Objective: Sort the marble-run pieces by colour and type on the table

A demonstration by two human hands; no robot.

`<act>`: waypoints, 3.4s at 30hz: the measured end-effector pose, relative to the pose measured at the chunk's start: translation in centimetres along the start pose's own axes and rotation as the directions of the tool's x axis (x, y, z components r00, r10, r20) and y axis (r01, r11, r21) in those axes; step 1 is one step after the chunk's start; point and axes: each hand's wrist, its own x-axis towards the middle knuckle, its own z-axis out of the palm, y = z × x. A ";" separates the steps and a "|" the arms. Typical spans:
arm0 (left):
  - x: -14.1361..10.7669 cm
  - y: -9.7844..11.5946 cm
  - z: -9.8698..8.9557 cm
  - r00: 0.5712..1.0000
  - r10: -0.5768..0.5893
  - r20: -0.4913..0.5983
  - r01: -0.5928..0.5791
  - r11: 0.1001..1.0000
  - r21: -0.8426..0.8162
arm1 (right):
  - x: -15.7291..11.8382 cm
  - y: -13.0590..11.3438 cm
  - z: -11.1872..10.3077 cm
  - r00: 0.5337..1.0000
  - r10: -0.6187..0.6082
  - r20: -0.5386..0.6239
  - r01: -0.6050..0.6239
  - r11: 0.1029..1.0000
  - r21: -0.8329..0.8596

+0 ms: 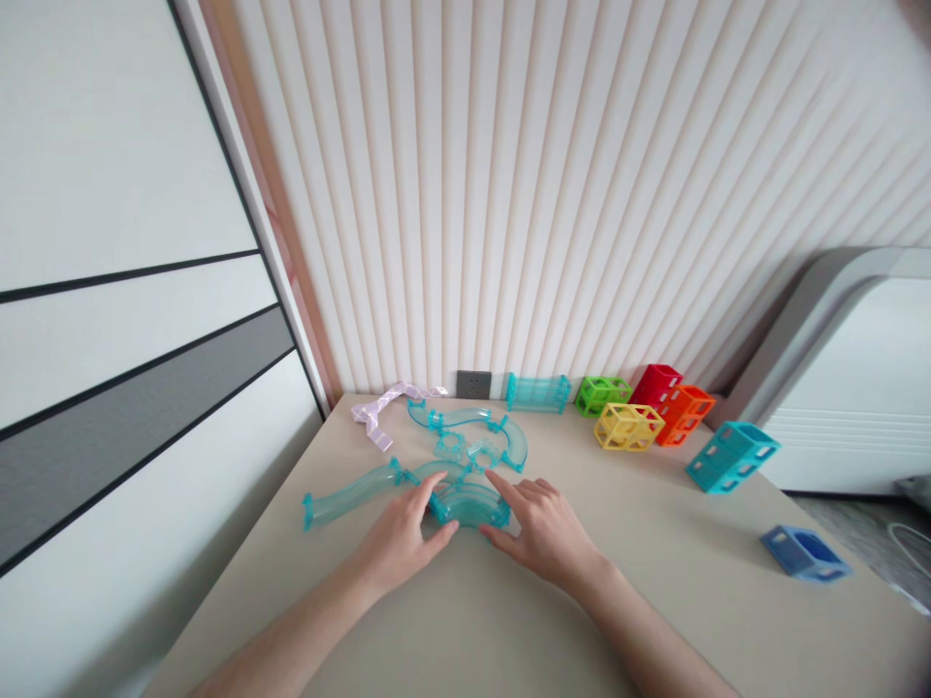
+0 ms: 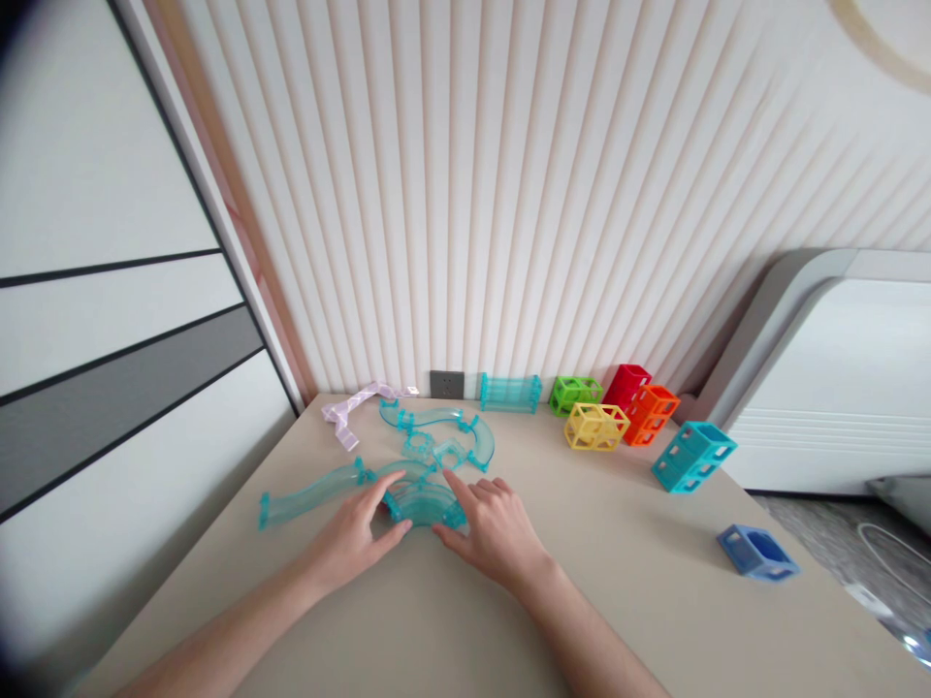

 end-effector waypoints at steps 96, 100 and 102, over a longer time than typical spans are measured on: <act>-0.2 2.0 -0.1 0.994 -0.068 -0.084 0.103 0.839 0.534 | -0.1 -1.2 -0.5 0.950 0.283 0.130 -0.276 0.959 -0.072; -0.1 2.1 -0.1 0.994 -0.060 -0.094 0.102 0.831 0.546 | 0.0 -1.3 -0.5 0.949 0.287 0.130 -0.282 0.958 -0.054; -0.1 2.1 -0.1 0.994 -0.063 -0.088 0.101 0.834 0.543 | 0.0 -1.4 -0.5 0.946 0.296 0.130 -0.291 0.955 -0.053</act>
